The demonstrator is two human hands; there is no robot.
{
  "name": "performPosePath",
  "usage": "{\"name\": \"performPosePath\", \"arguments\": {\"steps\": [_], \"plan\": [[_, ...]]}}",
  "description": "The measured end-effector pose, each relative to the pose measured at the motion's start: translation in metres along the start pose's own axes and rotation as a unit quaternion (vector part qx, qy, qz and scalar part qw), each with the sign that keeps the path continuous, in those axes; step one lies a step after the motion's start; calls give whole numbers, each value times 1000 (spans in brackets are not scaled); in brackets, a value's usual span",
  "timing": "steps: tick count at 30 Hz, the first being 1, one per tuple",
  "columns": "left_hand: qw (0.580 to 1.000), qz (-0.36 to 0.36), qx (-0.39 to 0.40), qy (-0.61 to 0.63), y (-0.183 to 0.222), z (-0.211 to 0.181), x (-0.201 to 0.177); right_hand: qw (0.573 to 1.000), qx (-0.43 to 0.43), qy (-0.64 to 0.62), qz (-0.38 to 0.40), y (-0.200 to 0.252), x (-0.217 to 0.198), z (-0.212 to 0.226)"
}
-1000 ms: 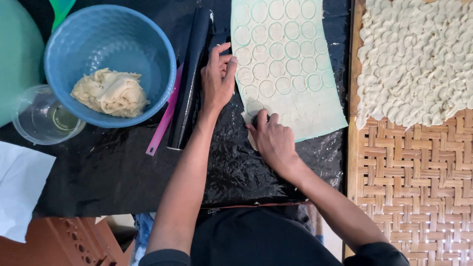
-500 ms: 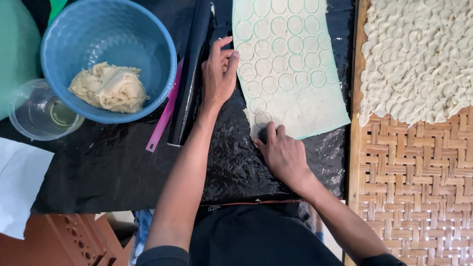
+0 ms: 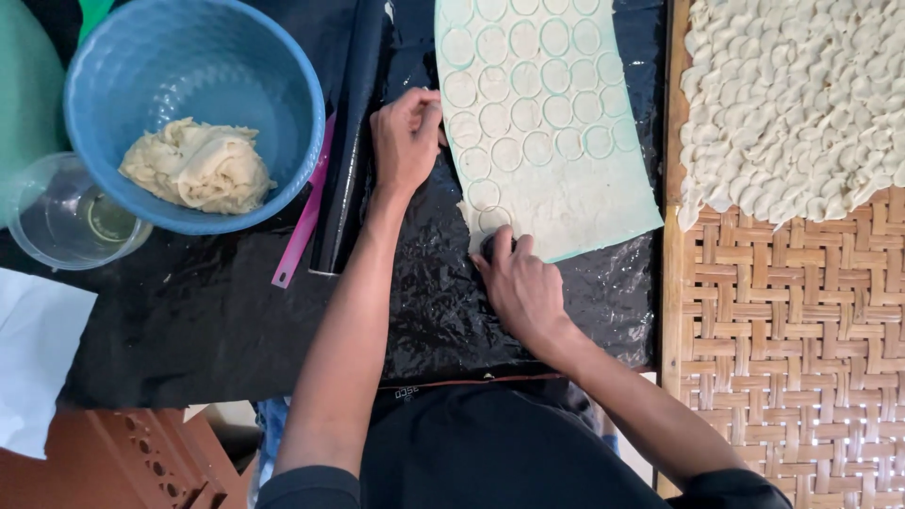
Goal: Rolling out dough and using a circular cutter to make pastry discs on a production floor.
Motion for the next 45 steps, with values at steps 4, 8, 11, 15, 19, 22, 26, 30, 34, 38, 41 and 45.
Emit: {"name": "performPosePath", "arguments": {"steps": [4,8,11,15,19,22,26,30,34,38,41,45], "plan": [[1000,17,3,18,4,1,0,997,15,-70,-1,-1,-10,-7],[997,29,58,-38,6,-15,-3,988,29,-153,-5,1,-34,-16],[997,32,54,-42,6,-13,-3,978,65,-195,19,-2,-61,-19],[999,19,47,-14,6,-9,-1,971,106,-212,14,-3,-69,-41],[1000,-7,22,-1,5,-5,-2,979,55,-189,-57,-15,-70,-50],[999,-22,26,-7,6,-1,-1,980,13,-186,-62,-33,-66,-48],[998,-33,47,-42,6,-1,0,984,-38,-165,-55,-58,-55,-39],[997,-35,52,-48,5,3,0,987,-61,-132,-68,-75,-41,-37],[997,-26,51,-44,5,-1,-1,991,-51,-105,-64,-85,-28,-33],[998,-26,42,-41,6,-4,0,997,-11,-46,-62,-89,-17,-32],[997,-28,53,-48,4,-2,0,996,-51,-31,-64,-91,-30,-38],[998,-23,41,-51,5,-3,-1,995,-90,-32,-39,-91,-28,-40]]}}
Point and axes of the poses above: each hand's wrist, its own y-axis away from the middle knuckle, its own x-axis out of the palm, z = x × y, the point moved 2 cm from there along -y, towards the middle knuckle, and after that the axes turned 7 degrees about -y, right-handed, at the moved point
